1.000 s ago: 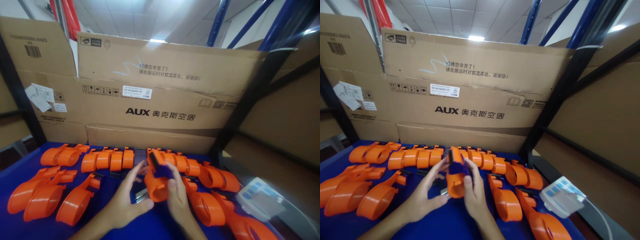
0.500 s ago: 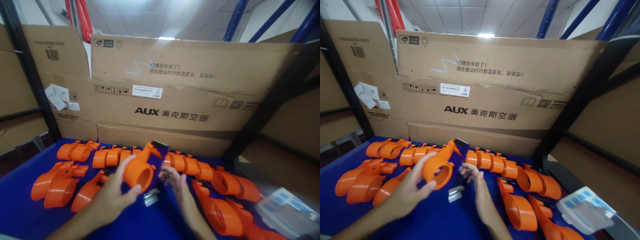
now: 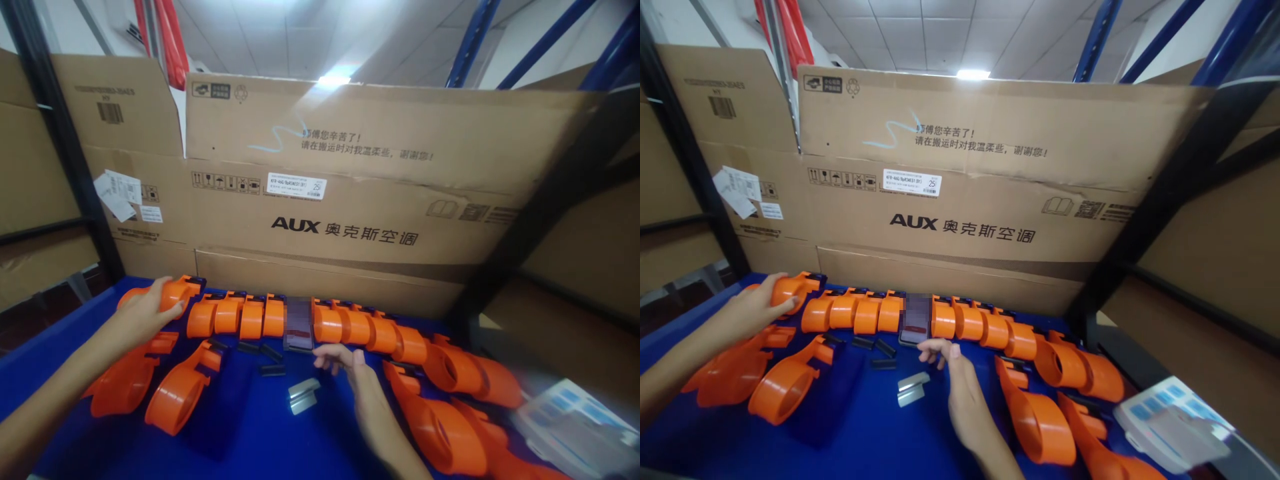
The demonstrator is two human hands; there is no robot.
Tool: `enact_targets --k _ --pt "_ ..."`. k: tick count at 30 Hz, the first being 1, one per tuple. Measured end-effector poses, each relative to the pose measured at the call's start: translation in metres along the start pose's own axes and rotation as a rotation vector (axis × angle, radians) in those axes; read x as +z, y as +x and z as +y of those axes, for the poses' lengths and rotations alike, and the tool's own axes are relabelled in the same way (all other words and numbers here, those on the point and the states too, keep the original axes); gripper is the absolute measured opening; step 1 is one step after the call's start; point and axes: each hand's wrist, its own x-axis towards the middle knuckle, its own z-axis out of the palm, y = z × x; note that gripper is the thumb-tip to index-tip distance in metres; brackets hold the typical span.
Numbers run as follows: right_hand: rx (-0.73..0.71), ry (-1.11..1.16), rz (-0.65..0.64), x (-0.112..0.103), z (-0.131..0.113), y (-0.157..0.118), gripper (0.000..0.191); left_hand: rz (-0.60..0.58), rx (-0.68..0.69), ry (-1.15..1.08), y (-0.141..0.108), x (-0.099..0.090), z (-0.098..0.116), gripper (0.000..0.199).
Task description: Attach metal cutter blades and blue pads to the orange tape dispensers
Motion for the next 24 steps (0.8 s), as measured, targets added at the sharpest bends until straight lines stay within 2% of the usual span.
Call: enact_targets --k 4,8,18,21,24 --pt "0.009 0.003 -0.03 -0.001 -0.003 -0.001 0.072 -0.022 0.053 0.045 0.011 0.02 0.0 0.084" --pt "0.019 0.01 -0.052 0.0 -0.008 -0.002 0.073 0.0 0.049 0.029 0.024 0.035 -0.008 0.083" --pt "0.009 0.023 -0.138 0.002 -0.018 -0.006 0.074 -0.009 0.084 0.007 0.037 0.058 -0.028 0.08" --pt "0.0 0.028 -0.132 0.002 -0.018 -0.007 0.075 -0.033 0.166 0.012 0.036 0.059 -0.031 0.079" --pt "-0.006 0.033 -0.131 0.001 -0.018 -0.007 0.075 -0.05 0.245 0.024 0.037 0.047 -0.036 0.075"
